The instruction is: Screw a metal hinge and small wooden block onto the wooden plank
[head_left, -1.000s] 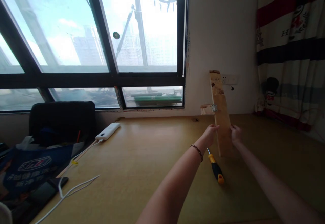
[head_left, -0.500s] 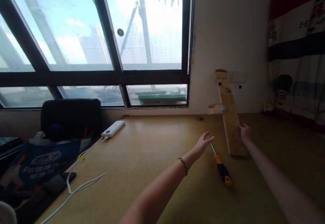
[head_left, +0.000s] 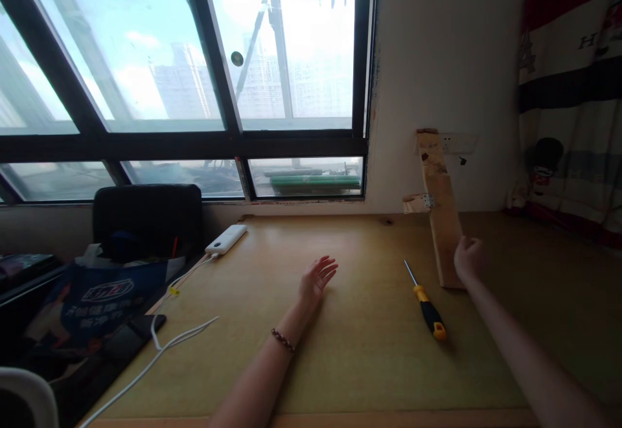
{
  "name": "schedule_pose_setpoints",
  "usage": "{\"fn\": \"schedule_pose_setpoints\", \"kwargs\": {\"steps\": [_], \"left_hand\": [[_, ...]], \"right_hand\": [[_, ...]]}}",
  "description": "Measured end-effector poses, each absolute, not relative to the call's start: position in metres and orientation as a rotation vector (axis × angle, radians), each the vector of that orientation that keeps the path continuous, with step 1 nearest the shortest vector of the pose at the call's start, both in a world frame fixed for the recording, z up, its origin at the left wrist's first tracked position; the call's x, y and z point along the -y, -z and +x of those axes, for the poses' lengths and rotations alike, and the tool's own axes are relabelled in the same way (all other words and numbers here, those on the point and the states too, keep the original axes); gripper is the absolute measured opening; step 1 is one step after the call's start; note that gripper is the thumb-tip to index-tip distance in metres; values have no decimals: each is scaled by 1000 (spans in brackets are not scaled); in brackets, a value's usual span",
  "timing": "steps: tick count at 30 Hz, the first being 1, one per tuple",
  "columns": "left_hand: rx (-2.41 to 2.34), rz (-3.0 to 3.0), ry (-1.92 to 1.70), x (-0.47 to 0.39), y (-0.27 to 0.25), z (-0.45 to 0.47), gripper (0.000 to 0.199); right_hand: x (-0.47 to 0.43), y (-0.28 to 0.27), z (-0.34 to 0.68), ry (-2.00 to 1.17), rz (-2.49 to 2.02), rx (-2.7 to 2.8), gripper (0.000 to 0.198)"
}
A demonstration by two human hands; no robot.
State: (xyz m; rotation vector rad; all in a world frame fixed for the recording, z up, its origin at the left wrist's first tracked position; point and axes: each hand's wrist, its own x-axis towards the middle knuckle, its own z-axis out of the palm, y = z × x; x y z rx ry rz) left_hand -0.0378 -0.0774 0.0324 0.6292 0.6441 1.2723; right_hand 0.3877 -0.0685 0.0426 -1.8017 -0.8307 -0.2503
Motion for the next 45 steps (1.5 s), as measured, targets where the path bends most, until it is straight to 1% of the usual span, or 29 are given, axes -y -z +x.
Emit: {"fn": "schedule_pose_setpoints", "kwargs": {"steps": [2, 4, 6, 9, 11, 15, 22, 31, 35, 39, 42, 45], "left_hand": [[-665, 639, -1257, 77, -29, -36, 25], [-672, 643, -1253, 77, -26, -34, 24], [-657, 643, -1263, 77, -23, -34, 23], [-658, 625, -1279, 76, -21, -35, 22], [-669, 620, -1284, 76, -21, -36, 22], [-681, 662, -1267, 78, -22, -34, 24], [-696, 721, -1234, 82, -21, -32, 22], [-660, 751, -1267, 82, -17, -31, 23], [-752, 755, -1325, 81, -17, -31, 22], [-831, 800, -1357, 79, -17, -31, 28], [-859, 840, -1365, 78, -16, -30, 32], [-874, 845, -1365, 79, -15, -29, 40]], "right_hand": [[84, -41, 367, 449, -1860, 865, 50], [102, -36, 347, 561, -1877, 942, 51], [121, -27, 326, 526, -1877, 1056, 48], [147, -12, 291, 188, -1922, 1264, 41], [160, -4, 270, 86, -1915, 1387, 38], [176, 3, 248, 182, -1883, 1595, 29], [173, 17, 262, 177, -1855, 1603, 27], [147, 19, 290, 308, -1978, 1765, 33], [150, 21, 283, 480, -1960, 1758, 34], [157, 15, 270, 687, -1791, 1717, 29], [165, 5, 257, 668, -1590, 1769, 28], [171, -6, 234, 508, -1492, 1840, 34]]}}
